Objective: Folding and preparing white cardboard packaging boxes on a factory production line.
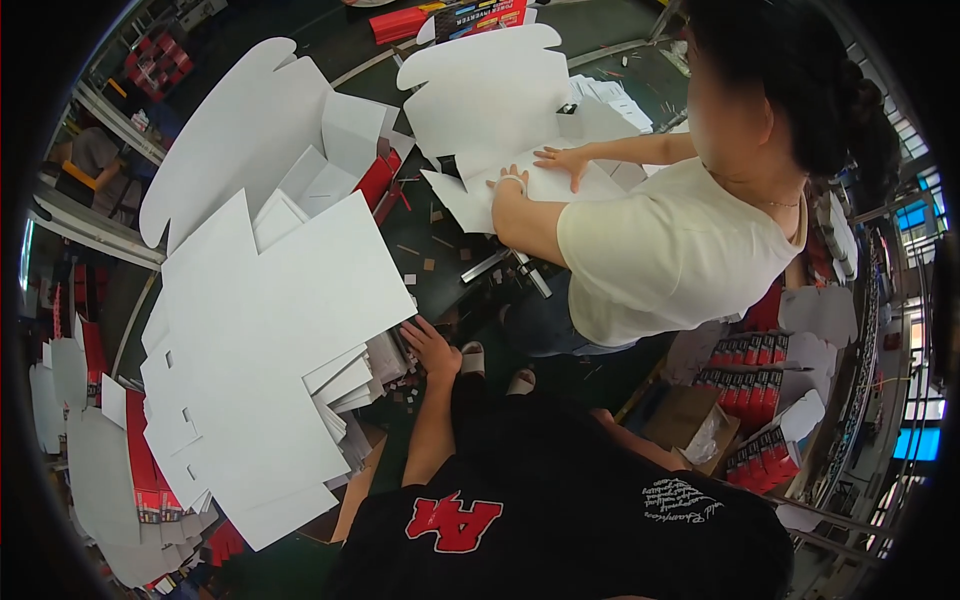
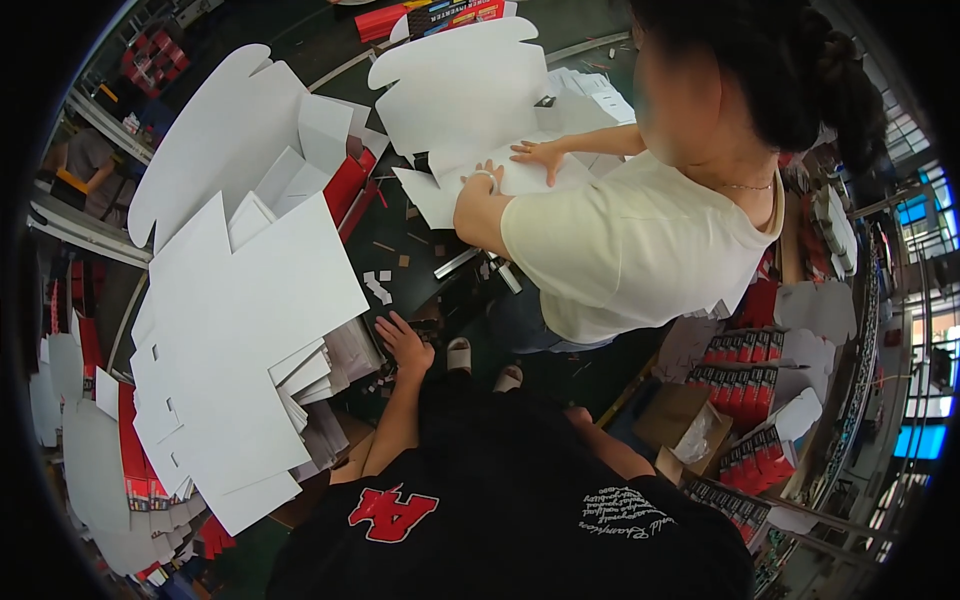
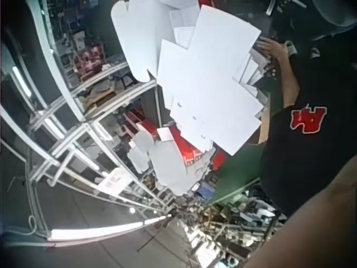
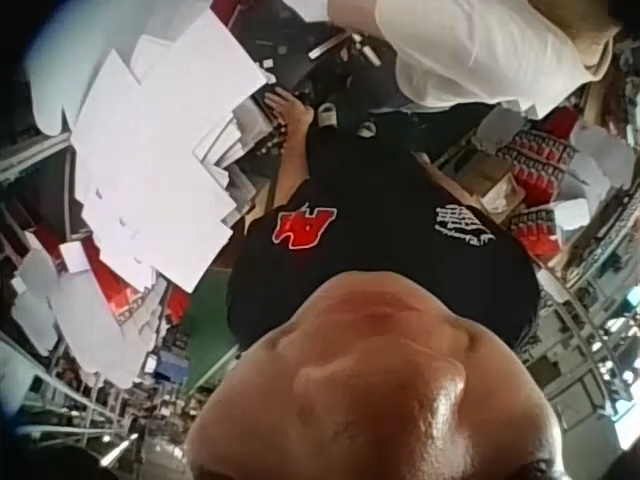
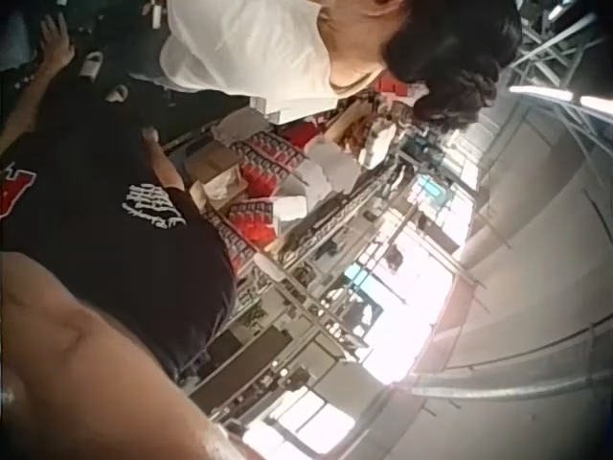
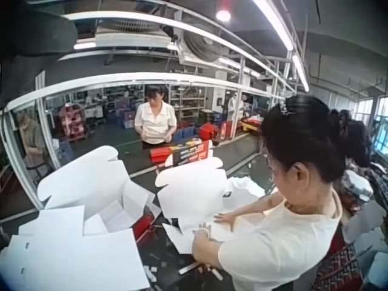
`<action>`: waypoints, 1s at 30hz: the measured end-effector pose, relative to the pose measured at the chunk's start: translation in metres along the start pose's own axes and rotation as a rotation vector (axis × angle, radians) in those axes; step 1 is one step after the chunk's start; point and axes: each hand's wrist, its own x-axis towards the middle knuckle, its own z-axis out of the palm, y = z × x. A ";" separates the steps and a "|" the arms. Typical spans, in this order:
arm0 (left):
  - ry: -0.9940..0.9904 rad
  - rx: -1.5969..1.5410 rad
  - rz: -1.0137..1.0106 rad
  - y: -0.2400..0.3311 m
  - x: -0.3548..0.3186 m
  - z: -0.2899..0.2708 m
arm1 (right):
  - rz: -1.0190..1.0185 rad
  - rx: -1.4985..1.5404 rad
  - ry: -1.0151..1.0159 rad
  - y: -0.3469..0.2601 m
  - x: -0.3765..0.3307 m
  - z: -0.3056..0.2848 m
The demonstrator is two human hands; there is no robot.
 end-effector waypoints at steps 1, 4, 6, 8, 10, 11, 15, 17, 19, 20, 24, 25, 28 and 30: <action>0.005 0.005 -0.007 -0.002 0.000 0.001 | 0.030 0.006 -0.021 -0.005 -0.002 -0.005; 0.003 0.000 -0.012 -0.005 0.000 0.004 | 0.010 0.019 0.050 -0.007 -0.009 -0.004; 0.003 0.002 -0.011 -0.005 0.001 0.005 | -0.041 0.027 0.141 -0.005 -0.012 -0.003; 0.004 0.004 -0.008 -0.003 0.002 0.007 | -0.135 -0.061 0.149 -0.003 -0.016 -0.005; 0.018 0.018 -0.015 -0.006 0.001 0.007 | -0.158 -0.101 0.126 -0.011 -0.026 -0.014; 0.020 0.019 -0.020 -0.008 0.000 0.006 | -0.173 -0.136 0.107 -0.016 -0.030 -0.020; 0.012 0.012 -0.008 -0.003 0.000 0.003 | -0.174 -0.162 -0.051 -0.018 -0.033 -0.033; 0.007 0.015 -0.010 -0.002 -0.001 0.002 | -0.181 -0.153 -0.029 -0.018 -0.034 -0.034; 0.018 0.019 -0.004 -0.003 0.000 0.003 | -0.189 -0.192 -0.048 -0.023 -0.036 -0.040; 0.017 0.022 -0.006 -0.003 0.000 0.004 | -0.195 -0.231 -0.065 -0.026 -0.038 -0.042; 0.016 0.007 -0.006 -0.003 0.001 0.003 | -0.134 -0.109 -0.013 -0.011 -0.017 -0.026; 0.025 0.006 -0.001 -0.004 0.001 0.004 | -0.137 -0.128 -0.033 -0.009 -0.013 -0.024; 0.025 0.020 -0.003 -0.006 0.000 0.006 | -0.145 -0.143 -0.059 -0.008 -0.009 -0.021; 0.036 0.027 -0.003 -0.008 0.000 0.007 | -0.151 -0.141 -0.063 -0.008 -0.007 -0.018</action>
